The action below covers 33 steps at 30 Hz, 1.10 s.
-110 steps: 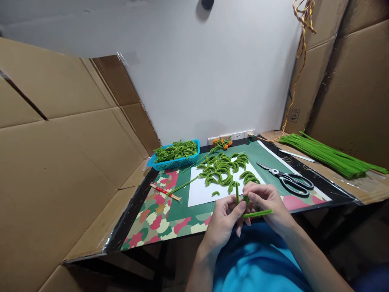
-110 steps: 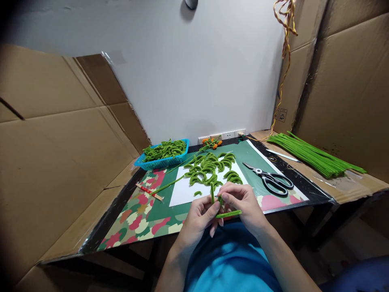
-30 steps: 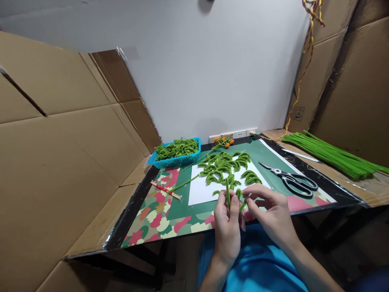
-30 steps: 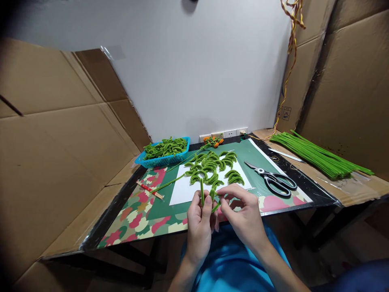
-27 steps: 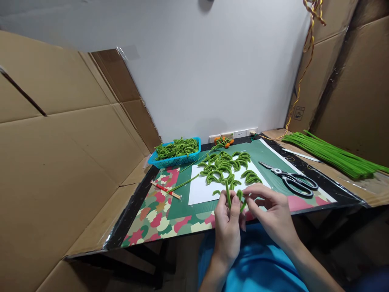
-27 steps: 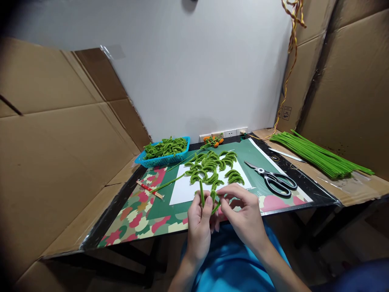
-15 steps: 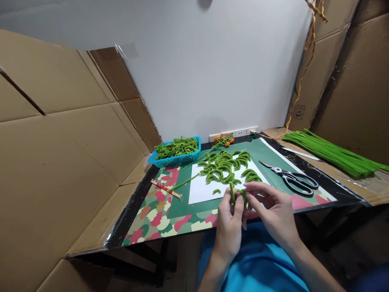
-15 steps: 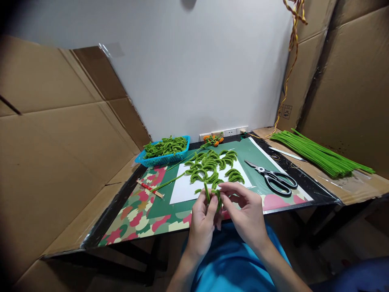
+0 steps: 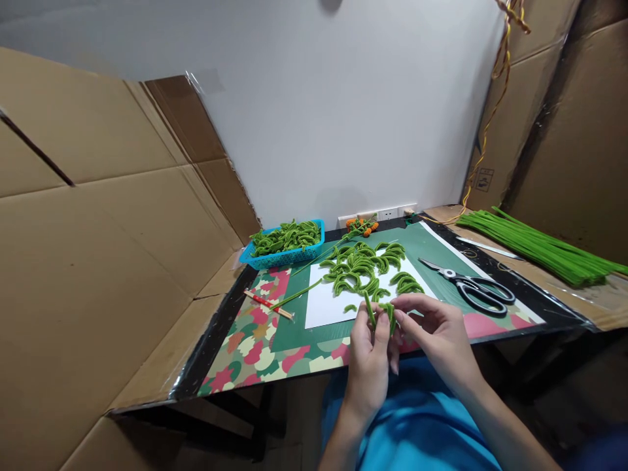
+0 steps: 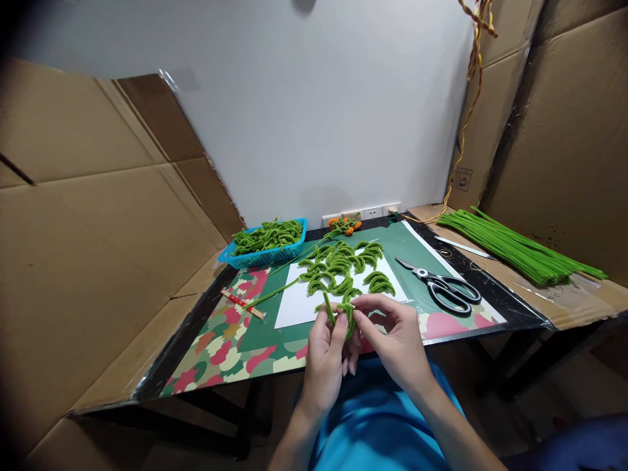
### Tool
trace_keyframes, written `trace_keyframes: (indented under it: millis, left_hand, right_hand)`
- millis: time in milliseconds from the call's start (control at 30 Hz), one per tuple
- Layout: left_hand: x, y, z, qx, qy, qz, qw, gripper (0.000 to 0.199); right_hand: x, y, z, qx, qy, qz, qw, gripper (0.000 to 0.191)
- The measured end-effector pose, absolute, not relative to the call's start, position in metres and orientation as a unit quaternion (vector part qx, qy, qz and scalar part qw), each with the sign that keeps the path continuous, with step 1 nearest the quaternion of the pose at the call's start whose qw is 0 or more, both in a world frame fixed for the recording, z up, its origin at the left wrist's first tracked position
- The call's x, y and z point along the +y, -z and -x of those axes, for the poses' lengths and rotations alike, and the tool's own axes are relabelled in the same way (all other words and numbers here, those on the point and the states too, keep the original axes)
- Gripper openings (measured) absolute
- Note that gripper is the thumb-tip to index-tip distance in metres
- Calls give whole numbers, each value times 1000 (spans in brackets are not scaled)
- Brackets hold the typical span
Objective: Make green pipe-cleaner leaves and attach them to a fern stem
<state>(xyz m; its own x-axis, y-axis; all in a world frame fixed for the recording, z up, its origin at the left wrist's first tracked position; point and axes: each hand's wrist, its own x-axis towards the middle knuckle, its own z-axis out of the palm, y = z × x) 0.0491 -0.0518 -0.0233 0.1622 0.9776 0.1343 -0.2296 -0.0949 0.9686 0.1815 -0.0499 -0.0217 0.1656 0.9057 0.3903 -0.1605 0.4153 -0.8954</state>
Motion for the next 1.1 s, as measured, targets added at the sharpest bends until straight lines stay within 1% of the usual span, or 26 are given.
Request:
trace_keyframes:
  millis: [200, 400, 500, 600, 767, 900, 1000, 1100]
  left_hand:
    - [-52, 23, -46, 357, -521, -500, 593, 39]
    - [-50, 27, -42, 363, -504, -497, 606, 39]
    - [-49, 28, -42, 356, -508, -503, 602, 34]
    - [-49, 27, -43, 360, -509, -498, 603, 37]
    - [-50, 22, -44, 373, -507, -469, 619, 44]
    - [-50, 20, -45, 346, -508, -480, 626, 40]
    - [-50, 21, -46, 336, -512, -498, 613, 38]
    - [-49, 23, -46, 350, -507, -523, 590, 41]
  right_hand:
    - [-49, 26, -181, -486, -418, 347, 685, 19]
    - [-50, 29, -178, -476, -371, 354, 714, 16]
    - [-51, 28, -177, -488, -370, 357, 706, 14]
    - [-51, 28, -178, -503, -361, 360, 698, 11]
    - [-52, 27, -181, -520, -352, 378, 680, 16]
    - [-49, 27, -181, -545, -315, 393, 670, 16]
    - [-45, 30, -181, -548, -303, 390, 675, 13]
    - [-42, 33, -182, -540, -309, 391, 679, 13]
